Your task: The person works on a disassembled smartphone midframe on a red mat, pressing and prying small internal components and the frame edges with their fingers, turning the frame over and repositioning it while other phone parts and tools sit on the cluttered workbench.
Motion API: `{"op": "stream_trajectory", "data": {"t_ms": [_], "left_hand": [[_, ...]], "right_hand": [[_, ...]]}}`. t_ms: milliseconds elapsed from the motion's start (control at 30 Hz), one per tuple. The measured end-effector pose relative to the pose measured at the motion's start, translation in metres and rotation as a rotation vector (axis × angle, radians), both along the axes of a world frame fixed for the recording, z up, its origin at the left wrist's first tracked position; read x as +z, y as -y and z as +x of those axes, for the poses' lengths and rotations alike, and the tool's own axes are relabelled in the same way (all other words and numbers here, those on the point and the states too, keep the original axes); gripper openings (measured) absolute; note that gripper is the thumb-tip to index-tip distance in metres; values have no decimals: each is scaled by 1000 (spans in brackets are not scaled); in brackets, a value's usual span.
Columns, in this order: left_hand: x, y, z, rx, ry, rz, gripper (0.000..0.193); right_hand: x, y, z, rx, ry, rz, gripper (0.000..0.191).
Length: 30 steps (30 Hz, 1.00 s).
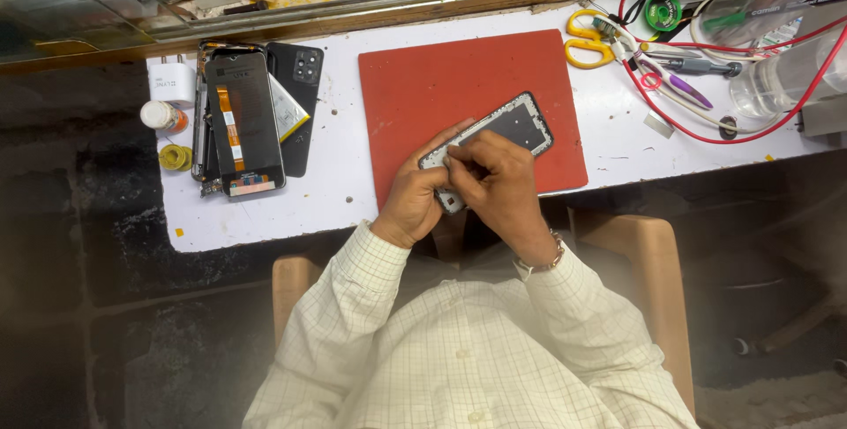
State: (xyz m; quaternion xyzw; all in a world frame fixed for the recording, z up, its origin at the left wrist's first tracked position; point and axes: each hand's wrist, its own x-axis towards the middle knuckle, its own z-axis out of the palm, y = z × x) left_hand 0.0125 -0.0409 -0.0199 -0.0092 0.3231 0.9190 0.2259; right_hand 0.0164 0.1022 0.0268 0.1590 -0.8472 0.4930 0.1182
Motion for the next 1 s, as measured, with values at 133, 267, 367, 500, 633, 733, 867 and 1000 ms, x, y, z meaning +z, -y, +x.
{"op": "stream_trajectory", "data": {"t_ms": [133,267,367,500,633,733,867,1000], "left_hand": [[-2,1,7,2,-21,-23,70],[7,15,2,-10,-9,-43,69],[6,32,2,-23,-13,-25,70],[-43,17,19,-2,-28,-45,72],[-84,-1,34,-9,-53,-8,77],[-105,-10,41,-3,-8,-17,74],[-127,-39,56,49,-22,47,76],[-130,-50,61,110,-29,148,76]], "right_hand": [[0,-3,1,81,-64,41,8],[6,9,-6,140,10,28,10],[6,19,-6,175,40,9,10],[-34,6,7,217,26,-14,10],[-81,-16,19,320,25,-56,14],[-106,-28,23,352,12,-85,12],[-133,-68,49,9,-25,-250,4],[-154,-109,46,-409,-107,-254,7]]}}
